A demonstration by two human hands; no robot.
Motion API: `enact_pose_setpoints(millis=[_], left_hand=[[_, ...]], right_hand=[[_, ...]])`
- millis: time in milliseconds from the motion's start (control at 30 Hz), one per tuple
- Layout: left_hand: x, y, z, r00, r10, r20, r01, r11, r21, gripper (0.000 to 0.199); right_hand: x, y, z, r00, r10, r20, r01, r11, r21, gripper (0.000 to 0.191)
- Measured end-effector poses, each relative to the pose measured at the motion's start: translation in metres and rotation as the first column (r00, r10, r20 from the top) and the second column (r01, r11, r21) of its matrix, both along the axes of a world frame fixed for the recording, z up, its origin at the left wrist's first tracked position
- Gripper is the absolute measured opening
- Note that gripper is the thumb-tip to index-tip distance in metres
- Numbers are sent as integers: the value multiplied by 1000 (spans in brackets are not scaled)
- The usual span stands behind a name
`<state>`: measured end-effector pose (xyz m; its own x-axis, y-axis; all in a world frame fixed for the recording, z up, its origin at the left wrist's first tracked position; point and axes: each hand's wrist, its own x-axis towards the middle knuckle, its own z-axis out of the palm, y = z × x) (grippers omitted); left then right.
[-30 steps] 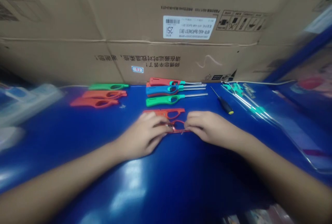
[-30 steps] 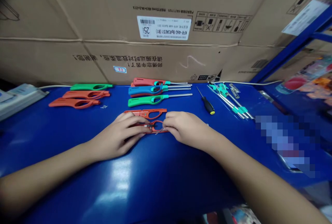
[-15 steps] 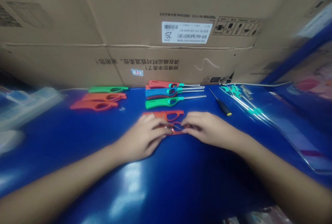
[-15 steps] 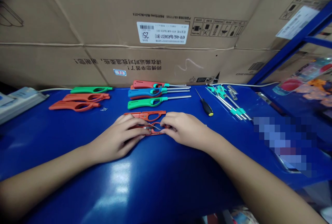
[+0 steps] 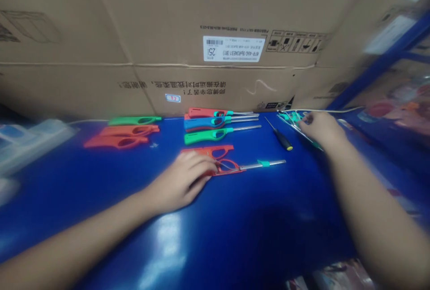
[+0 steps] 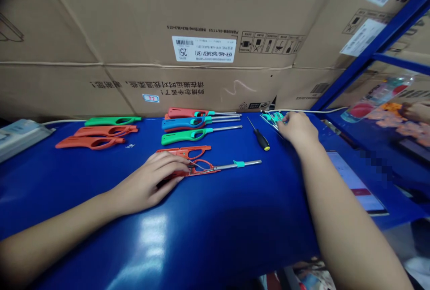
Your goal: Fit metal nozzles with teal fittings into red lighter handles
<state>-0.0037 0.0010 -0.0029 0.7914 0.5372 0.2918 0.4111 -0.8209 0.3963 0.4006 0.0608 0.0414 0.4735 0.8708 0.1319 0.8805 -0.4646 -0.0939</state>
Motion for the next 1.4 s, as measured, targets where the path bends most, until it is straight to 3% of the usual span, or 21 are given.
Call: enact_pose_setpoints(millis=[200, 333, 467, 567, 633, 700, 767, 867, 1067, 1400], left_hand=[[0, 0, -1, 1000, -5, 8, 6, 1000, -21, 31], [-1, 0, -1, 1000, -11, 15, 11, 1000, -7, 35], [0, -1, -2, 999, -11, 30, 10, 1000, 17, 38], [0, -1, -1, 998, -33, 52, 30, 999, 45, 44], [0, -1, -1, 997, -51, 60, 47, 997, 65, 48], [0, -1, 0, 996, -63, 59, 59, 996, 72, 52], [0, -1, -1, 996, -71, 55, 67, 995, 71, 52], [-1, -2, -1, 996, -61, 59, 56, 996, 76, 48], [2, -3, -2, 997, 56, 48, -61, 993, 103, 34], [3, -1, -2, 994, 86, 68, -92, 991, 99, 23]], right_hand=[[5, 3, -9, 994, -73, -76, 71, 997, -34, 10], [8, 0, -7, 998, -28, -60, 35, 992, 121, 7], [0, -4, 4, 985, 165, -48, -140, 932, 336, 11], [-25, -10, 8, 933, 356, -58, -305, 865, 399, 10], [-51, -18, 5, 851, 519, -75, -454, 801, 390, 11], [-79, -29, 1, 659, 744, -111, -664, 644, 380, 13], [-103, -42, -4, 525, 832, -181, -771, 555, 314, 12], [-126, -59, -10, 425, 866, -263, -849, 482, 214, 10], [-137, -69, -12, 409, 865, -289, -883, 456, 115, 11], [-146, -69, -23, 360, 860, -362, -848, 463, 257, 12]])
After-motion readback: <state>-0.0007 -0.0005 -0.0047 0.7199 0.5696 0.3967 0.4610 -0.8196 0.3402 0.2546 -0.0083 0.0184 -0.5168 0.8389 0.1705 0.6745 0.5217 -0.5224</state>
